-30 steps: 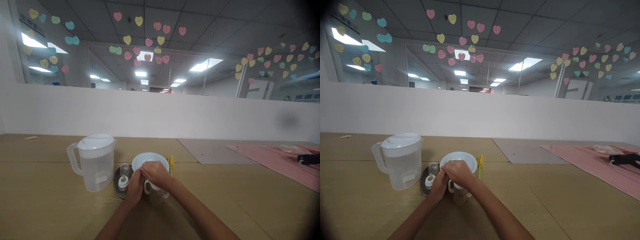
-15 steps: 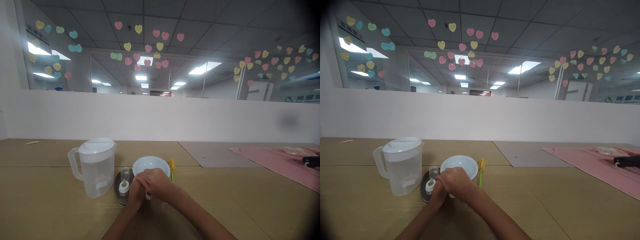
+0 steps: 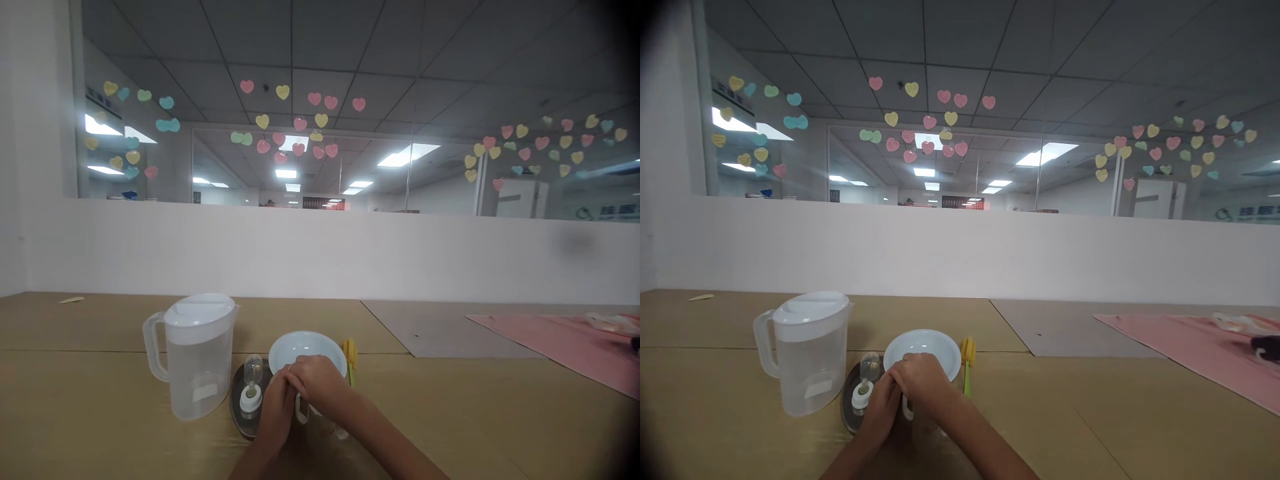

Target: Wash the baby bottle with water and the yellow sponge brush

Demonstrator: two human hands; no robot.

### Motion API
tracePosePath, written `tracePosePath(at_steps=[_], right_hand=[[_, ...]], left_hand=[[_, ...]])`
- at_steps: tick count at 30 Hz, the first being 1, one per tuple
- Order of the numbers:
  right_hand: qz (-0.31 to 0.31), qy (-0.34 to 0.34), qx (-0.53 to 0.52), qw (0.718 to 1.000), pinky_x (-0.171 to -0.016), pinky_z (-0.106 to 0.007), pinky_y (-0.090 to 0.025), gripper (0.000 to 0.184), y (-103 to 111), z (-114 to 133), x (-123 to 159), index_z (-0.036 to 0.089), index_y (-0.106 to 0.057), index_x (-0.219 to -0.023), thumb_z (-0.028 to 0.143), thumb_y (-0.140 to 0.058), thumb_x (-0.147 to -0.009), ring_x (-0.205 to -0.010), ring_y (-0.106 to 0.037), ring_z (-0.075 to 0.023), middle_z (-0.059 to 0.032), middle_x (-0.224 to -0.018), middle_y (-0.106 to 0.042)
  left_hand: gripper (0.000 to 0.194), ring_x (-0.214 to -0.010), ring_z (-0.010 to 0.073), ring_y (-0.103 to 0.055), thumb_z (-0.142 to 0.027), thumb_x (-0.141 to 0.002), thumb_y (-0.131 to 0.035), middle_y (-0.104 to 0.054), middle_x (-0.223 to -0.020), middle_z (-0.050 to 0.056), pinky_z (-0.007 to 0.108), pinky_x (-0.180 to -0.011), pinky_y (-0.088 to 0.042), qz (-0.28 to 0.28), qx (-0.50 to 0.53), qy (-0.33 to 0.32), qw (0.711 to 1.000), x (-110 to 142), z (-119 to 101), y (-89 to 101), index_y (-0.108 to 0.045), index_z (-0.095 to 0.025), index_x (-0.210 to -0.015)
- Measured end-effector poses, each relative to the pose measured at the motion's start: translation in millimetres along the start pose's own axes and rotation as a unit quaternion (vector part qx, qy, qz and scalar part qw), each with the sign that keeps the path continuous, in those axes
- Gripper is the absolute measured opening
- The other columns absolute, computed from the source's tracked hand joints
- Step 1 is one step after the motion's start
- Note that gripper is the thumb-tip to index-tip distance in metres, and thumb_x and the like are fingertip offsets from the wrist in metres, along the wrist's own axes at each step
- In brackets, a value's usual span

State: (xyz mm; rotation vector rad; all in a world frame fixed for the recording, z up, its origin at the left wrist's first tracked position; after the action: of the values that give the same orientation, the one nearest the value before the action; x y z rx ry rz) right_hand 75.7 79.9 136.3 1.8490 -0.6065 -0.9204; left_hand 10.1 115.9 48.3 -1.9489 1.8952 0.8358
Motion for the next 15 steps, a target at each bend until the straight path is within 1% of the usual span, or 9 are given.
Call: tracePosePath(at_steps=[2, 5, 8, 11, 13, 15], right_hand=[[-0.008, -0.007, -0.034, 0.999, -0.052, -0.024, -0.029, 0.021, 0.8, -2.8, 0.3, 0.018, -0.067, -0.078, 0.023, -0.05, -0.088, -0.064, -0.057, -0.014, -0.0021, -0.072, -0.065], [-0.021, -0.005, -0.112, 0.994, -0.056, -0.022, -0.031, 0.016, 3.3, -7.8, 1.6, 0.021, -0.068, -0.081, 0.02, -0.053, -0.085, -0.069, -0.057, -0.0126, 0.0001, -0.075, -0.065], [-0.035, -0.004, -0.125, 0.992, -0.056, -0.022, -0.031, 0.017, 3.6, -13.2, 2.0, 0.02, -0.068, -0.077, 0.019, -0.052, -0.085, -0.067, -0.055, -0.0108, 0.0008, -0.073, -0.063], [-0.082, 0.011, -0.071, 0.994, -0.054, -0.023, -0.028, 0.02, 6.2, -12.4, 2.4, 0.019, -0.066, -0.071, 0.023, -0.055, -0.086, -0.064, -0.052, -0.0106, 0.0009, -0.068, -0.059], [-0.14, 0.04, -0.026, 0.989, -0.053, -0.025, -0.026, 0.023, 13.2, -5.6, 4.7, 0.018, -0.063, -0.066, 0.025, -0.055, -0.086, -0.062, -0.049, -0.0112, 0.0005, -0.066, -0.056], [-0.209, 0.072, -0.001, 0.975, -0.053, -0.026, -0.025, 0.028, 24.7, 3.7, 9.5, 0.017, -0.059, -0.06, 0.023, -0.052, -0.087, -0.059, -0.044, -0.0113, 0.0001, -0.063, -0.053]], left_hand=[[0.038, -0.085, 0.0246, -0.061, -0.045, -0.085, -0.039, -0.067, -0.089, 0.011, 0.038, -0.079, -0.048, 0.006, 0.007, 0.001, 1.0, -0.5, -0.6, -0.1, -0.063, -0.015, -0.089], [0.036, -0.094, 0.0249, -0.061, -0.043, -0.083, -0.046, -0.067, -0.097, 0.012, 0.037, -0.085, -0.046, 0.019, 0.026, 0.01, 0.999, -1.9, -2.1, -1.0, -0.063, -0.015, -0.097], [0.036, -0.093, 0.0243, -0.061, -0.043, -0.081, -0.05, -0.068, -0.099, 0.011, 0.035, -0.084, -0.046, 0.027, 0.047, 0.026, 0.998, -3.9, -3.5, -2.1, -0.063, -0.014, -0.098], [0.031, -0.078, 0.0228, -0.061, -0.041, -0.078, -0.051, -0.069, -0.085, 0.009, 0.032, -0.073, -0.047, 0.018, 0.048, 0.038, 0.998, -6.1, -2.0, -2.1, -0.064, -0.014, -0.081], [0.028, -0.07, 0.0218, -0.06, -0.038, -0.077, -0.051, -0.067, -0.072, 0.007, 0.03, -0.066, -0.046, 0.006, 0.035, 0.04, 0.999, -7.7, 1.1, -1.6, -0.061, -0.014, -0.068], [0.027, -0.065, 0.0212, -0.059, -0.036, -0.075, -0.049, -0.066, -0.066, 0.007, 0.029, -0.061, -0.046, -0.005, 0.015, 0.04, 0.999, -9.6, 5.3, -1.4, -0.059, -0.015, -0.06]])
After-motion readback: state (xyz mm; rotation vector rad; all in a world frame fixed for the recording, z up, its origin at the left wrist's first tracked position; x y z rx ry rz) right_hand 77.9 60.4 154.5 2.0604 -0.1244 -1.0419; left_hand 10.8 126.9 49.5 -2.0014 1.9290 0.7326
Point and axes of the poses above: each hand's wrist, its own x-axis away from the middle knuckle, its own y-axis out of the back of the hand, z = x × y, the point moved 7 cm from there along -x, towards the middle knuckle
